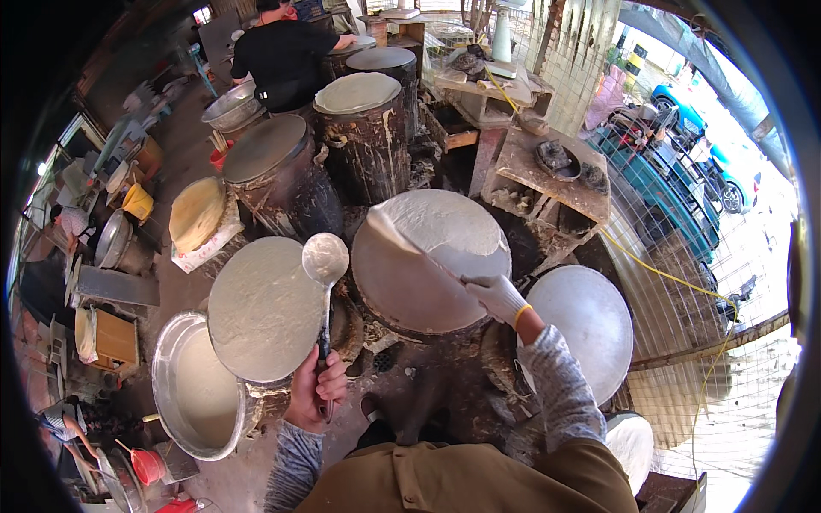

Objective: The person ladles batter onto multiple hot circular griddles, spreads it into thin crepes, and flips them with a spatula. Finished crepes are stacked on a nearby surface. The process is repeated continuously across several griddles.

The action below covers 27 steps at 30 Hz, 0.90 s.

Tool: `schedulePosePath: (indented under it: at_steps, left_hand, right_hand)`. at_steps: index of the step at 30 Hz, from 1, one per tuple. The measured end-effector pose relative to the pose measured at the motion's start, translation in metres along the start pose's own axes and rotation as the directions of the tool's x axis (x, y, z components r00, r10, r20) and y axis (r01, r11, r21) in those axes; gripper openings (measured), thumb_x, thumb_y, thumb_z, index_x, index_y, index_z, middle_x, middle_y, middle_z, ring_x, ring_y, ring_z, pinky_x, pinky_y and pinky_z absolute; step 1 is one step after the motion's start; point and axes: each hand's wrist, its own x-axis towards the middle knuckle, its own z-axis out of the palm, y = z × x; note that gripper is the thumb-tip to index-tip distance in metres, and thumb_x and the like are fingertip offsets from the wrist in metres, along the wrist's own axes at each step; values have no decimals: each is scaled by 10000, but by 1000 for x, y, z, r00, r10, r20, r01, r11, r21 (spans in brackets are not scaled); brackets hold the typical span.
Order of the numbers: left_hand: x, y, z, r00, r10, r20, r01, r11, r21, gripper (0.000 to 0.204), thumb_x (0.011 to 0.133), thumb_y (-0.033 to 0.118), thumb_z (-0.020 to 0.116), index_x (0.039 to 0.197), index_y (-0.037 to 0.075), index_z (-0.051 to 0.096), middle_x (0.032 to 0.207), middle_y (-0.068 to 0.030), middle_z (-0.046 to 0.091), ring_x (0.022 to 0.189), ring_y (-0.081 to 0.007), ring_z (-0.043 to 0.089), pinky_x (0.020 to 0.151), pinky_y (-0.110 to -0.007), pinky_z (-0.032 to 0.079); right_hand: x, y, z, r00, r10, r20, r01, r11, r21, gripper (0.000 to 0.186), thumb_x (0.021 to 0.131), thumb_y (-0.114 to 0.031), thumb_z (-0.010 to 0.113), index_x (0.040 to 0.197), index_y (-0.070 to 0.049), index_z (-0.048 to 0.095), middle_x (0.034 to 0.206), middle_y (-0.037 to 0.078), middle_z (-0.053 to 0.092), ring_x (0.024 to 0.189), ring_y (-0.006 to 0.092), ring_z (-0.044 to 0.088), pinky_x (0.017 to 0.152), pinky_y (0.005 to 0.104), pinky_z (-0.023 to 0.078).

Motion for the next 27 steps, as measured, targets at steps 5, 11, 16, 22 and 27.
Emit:
schedulePosePath:
  at_steps: [5, 11, 16, 22, 27]
  left_hand:
    - [-4, -8, -5, 999, 28, 42, -28, 1000, -2, 372, 1031, 419, 431, 882, 81, 473, 593, 27, 356, 437, -77, 375, 413, -221, 352]
    - [-6, -14, -15, 999, 49, 20, -48, 998, -46, 367, 1031, 409, 434, 882, 77, 478, 594, 30, 360, 435, -77, 376, 411, -222, 353]
    - [-17, -14, -14, 997, 70, 30, -69, 997, -45, 355, 1029, 398, 443, 886, 74, 475, 597, 27, 361, 441, -78, 378, 417, -223, 351]
    - [-1, -15, -12, 998, 57, 12, -55, 994, -99, 332, 1031, 369, 451, 887, 70, 468, 601, 24, 365, 453, -82, 388, 426, -224, 359]
    - [-9, -9, -18, 997, 67, 48, -64, 996, -68, 334, 1031, 371, 448, 884, 72, 465, 601, 25, 365, 453, -81, 387, 424, -224, 360]
  right_hand:
    - [-3, 16, -42, 978, 209, -26, -195, 945, 262, 347, 929, -276, 623, 1224, -104, 683, 592, -30, 522, 405, 56, 432, 364, 221, 330]
    - [17, 8, -39, 971, 158, 180, -195, 959, 207, 363, 911, -265, 645, 1231, -95, 676, 573, -42, 504, 420, 45, 426, 355, 218, 309]
    - [-2, 25, -73, 953, 206, 222, -247, 952, 180, 357, 908, -245, 654, 1211, -58, 674, 567, -32, 525, 379, 44, 398, 330, 218, 282]
    - [36, 8, -55, 964, 175, 199, -214, 957, 196, 395, 924, -251, 642, 1249, -28, 641, 552, -42, 495, 403, 36, 418, 345, 205, 285]
    - [-17, 20, -65, 905, 238, 352, -331, 914, 234, 311, 904, -196, 679, 1156, -13, 688, 613, -18, 544, 444, 41, 448, 376, 207, 321]
